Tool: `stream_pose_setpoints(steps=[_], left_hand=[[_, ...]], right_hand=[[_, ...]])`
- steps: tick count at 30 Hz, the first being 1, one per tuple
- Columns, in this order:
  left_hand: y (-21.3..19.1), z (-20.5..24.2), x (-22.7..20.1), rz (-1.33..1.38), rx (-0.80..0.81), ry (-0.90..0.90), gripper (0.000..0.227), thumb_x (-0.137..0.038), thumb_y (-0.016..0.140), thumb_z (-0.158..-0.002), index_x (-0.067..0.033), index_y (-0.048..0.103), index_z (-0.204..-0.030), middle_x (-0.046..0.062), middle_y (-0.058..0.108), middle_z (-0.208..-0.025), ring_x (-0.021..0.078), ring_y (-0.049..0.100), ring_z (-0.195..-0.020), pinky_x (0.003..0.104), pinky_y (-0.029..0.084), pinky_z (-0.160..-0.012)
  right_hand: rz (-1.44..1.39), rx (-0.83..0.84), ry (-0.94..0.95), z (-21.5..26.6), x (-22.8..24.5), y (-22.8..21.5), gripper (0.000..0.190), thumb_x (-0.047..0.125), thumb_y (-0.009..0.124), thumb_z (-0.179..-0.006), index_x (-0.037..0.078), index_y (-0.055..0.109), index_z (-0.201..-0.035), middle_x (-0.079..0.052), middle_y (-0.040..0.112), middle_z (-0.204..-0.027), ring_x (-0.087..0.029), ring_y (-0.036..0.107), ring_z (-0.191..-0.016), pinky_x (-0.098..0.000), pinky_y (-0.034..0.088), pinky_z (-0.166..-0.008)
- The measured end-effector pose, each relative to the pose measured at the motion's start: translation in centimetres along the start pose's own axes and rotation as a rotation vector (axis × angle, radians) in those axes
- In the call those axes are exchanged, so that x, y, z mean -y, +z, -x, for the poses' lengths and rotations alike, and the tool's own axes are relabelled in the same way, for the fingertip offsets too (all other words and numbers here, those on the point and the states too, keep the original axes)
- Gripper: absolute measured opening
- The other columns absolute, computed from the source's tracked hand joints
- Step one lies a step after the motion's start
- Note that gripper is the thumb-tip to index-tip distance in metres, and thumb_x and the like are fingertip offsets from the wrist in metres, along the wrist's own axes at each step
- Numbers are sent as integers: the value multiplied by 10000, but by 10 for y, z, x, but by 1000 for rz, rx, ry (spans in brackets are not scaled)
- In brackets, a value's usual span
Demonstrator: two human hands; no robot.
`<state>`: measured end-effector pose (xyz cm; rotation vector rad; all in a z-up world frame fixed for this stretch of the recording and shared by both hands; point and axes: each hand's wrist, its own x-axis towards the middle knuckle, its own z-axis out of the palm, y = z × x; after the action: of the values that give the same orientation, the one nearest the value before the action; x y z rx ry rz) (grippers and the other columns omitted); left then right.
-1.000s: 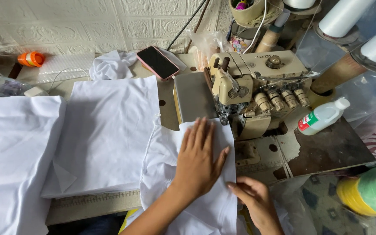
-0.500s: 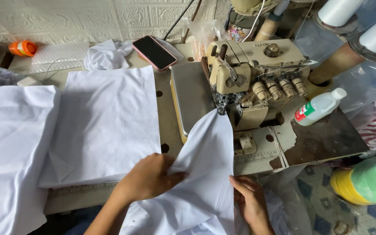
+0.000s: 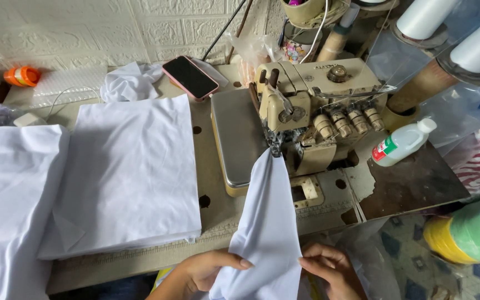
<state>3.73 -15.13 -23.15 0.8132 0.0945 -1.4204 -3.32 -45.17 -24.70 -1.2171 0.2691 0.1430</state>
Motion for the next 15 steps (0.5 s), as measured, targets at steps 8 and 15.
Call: stream_pose_setpoints(steps=[8,15], left_hand=[[28,32,-45,-285,97,308,798,-158,809,-787,1,463,-1488,189,622,-1423,360,621,-1288,463,518,-1128],[64,65,-92,-611,-251,438,614,-152,864,-721,-30,645,-1281,63,745,-1097,200,700,-1032,324,588,-891]], right_hand=[[272,-117,-187,-13,47,41,97,73,830,-749,-8,785,-722,-102,672,-573,-208,582,-547,-355,458,-653],[409,-70,-419,-62,96,64,99,96,769,-828,-1,789,-830,-77,682,-665,-163,572,-636,-283,460,-598]])
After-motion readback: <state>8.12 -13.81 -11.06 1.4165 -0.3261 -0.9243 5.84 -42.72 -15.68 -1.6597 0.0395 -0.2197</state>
